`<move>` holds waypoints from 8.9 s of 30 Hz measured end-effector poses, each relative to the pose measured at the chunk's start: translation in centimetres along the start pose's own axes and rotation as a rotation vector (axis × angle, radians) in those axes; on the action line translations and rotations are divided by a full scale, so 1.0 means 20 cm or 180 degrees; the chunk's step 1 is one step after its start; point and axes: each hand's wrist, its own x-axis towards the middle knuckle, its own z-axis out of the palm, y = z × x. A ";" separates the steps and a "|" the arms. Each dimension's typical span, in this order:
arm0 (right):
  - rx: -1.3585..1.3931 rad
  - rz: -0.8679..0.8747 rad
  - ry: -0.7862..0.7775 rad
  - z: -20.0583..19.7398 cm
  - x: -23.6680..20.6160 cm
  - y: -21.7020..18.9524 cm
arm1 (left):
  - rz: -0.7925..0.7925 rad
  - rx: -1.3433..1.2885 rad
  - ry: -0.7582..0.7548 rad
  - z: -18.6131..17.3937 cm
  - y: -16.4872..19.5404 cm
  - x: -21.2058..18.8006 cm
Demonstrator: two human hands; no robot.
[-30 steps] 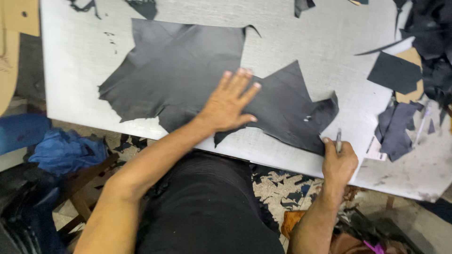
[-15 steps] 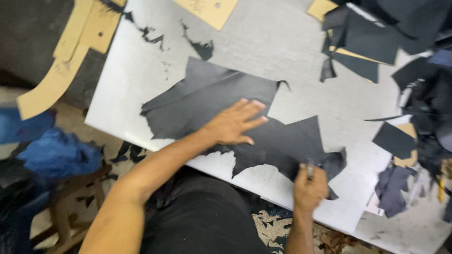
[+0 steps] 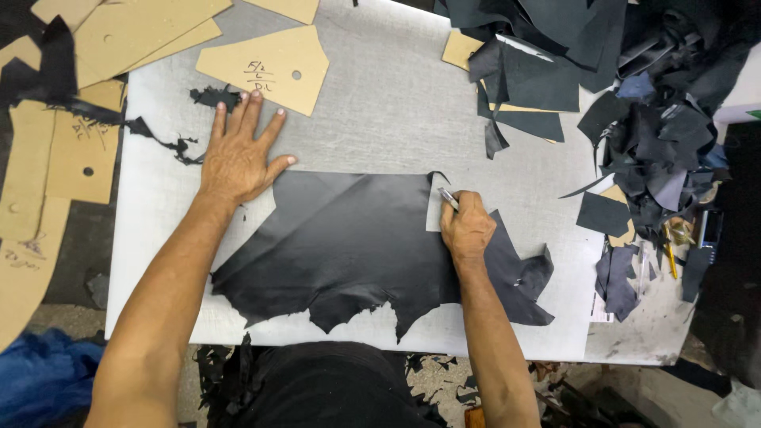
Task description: The person uses a rotary cutter and cardboard templates to cut shapes from a large piece of black fabric on a white table. They repeatedly position templates, cut along the edges, remove the cut pieces, and discard the excess fabric.
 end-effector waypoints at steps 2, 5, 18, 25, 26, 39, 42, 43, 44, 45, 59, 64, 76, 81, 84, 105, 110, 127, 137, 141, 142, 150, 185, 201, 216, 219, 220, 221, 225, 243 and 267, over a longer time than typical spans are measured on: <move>0.0052 0.0020 0.0070 0.01 -0.02 0.00 | 0.0018 -0.0076 0.0030 0.04 -0.02 0.00; 0.0043 0.0186 -0.0055 0.03 -0.04 -0.01 | -0.0029 -0.0147 0.0012 0.10 -0.04 -0.01; -0.0460 0.2103 0.0130 -0.03 0.71 0.49 | -0.0066 -0.0131 -0.0061 0.15 -0.07 -0.01; 0.1858 0.2011 0.0241 -0.02 0.78 0.52 | -0.0140 -0.0240 -0.0201 0.16 -0.08 -0.02; 0.1750 0.2681 -0.0044 -0.02 0.80 0.52 | -0.0168 -0.0252 -0.0220 0.15 -0.08 -0.02; 0.3785 0.3871 -0.0446 -0.53 0.09 0.80 | -0.0051 -0.0430 0.0015 0.12 -0.08 -0.06; 0.3627 0.3996 -0.0153 -0.55 -0.21 0.74 | 0.0125 -0.0393 0.0255 0.15 -0.09 -0.08; 0.3626 0.3962 -0.0065 -0.55 -0.27 0.72 | 0.0204 -0.0377 0.0374 0.16 -0.10 -0.08; 0.3608 0.3959 -0.0005 -0.54 -0.31 0.68 | 0.0275 -0.0463 0.0353 0.16 -0.12 -0.09; 0.3586 0.4020 0.0051 -0.54 -0.36 0.63 | 0.0356 -0.0562 0.0312 0.16 -0.13 -0.10; 0.3617 0.3854 0.0401 -0.45 -0.76 -0.05 | 0.1072 -0.0235 -0.1068 0.15 0.34 -0.78; 0.3594 0.4054 0.0262 -0.40 -0.88 -0.07 | 0.0265 -0.0413 -0.0288 0.15 0.08 -0.75; 0.3174 0.1704 -0.2167 -0.25 -0.90 -0.63 | 0.0021 -0.0899 0.0441 0.09 0.17 -0.78; 0.1571 0.0302 -0.0813 -0.33 -0.71 -0.47 | 0.0679 -0.1110 -0.0094 0.13 0.52 -0.85; 0.1126 -0.0083 -0.0655 -0.30 -0.61 -0.41 | 0.0767 -0.1059 -0.0206 0.17 0.70 -0.85; 0.1097 -0.0603 -0.0440 -0.21 -0.32 0.17 | 0.0151 -0.0675 -0.0445 0.23 0.88 -0.69; 0.0924 -0.0680 -0.1196 -0.14 -0.32 -0.13 | 0.0226 -0.0459 -0.0331 0.27 0.87 -0.49; 0.0885 -0.0795 -0.1194 -0.07 -0.36 -0.23 | -0.1571 -0.0081 -0.0815 0.18 0.31 -1.15; 0.1260 -0.1032 -0.0953 -0.17 -0.42 -0.28 | -0.1758 -0.0860 0.1319 0.09 0.16 -1.28; 0.1318 -0.0792 -0.1302 -0.23 -0.61 -0.38 | -0.1539 -0.1089 0.1699 0.01 0.04 -1.12; 0.1318 -0.0756 -0.1384 -0.24 -0.67 -0.40 | -0.1373 -0.1063 0.1802 -0.01 0.00 -1.07; 0.1605 -0.0675 -0.1211 -0.17 -1.03 -0.54 | -0.2027 -0.0741 0.0988 -0.15 -0.62 -0.74; 0.3349 0.1388 -0.2936 0.00 -1.07 -1.36 | -0.1523 -0.3999 -0.1106 -0.13 -0.25 -1.56; 0.3637 0.3645 -0.0514 -0.11 -0.94 -0.93 | -0.0819 -0.2665 0.0492 -0.10 -0.26 -1.32; 0.3159 0.3115 -0.2175 0.09 -0.77 -1.27 | 0.0610 -0.1407 0.0826 0.03 -0.15 -1.23; 0.2289 0.2470 -0.1873 0.05 -0.80 -1.27 | 0.0558 -0.1382 0.0889 0.07 -0.14 -1.23; 0.1951 0.1692 -0.1398 0.03 -0.81 -1.26 | 0.0547 -0.1380 0.0941 0.08 -0.14 -1.23; 0.1617 0.0913 -0.0930 0.02 -0.82 -1.26 | 0.0540 -0.1370 0.0991 0.08 -0.14 -1.23; 0.1058 -0.0510 -0.0920 -0.01 -0.85 -1.27 | 0.0491 -0.1293 0.0936 0.08 -0.13 -1.22; 0.0664 -0.0271 -0.0564 -0.14 -0.48 -0.54 | 0.0258 -0.1422 0.1014 0.00 0.24 -1.10; 0.0631 -0.0955 -0.1604 -0.07 -0.33 -0.26 | -0.0987 0.0217 0.0282 0.20 0.79 -0.46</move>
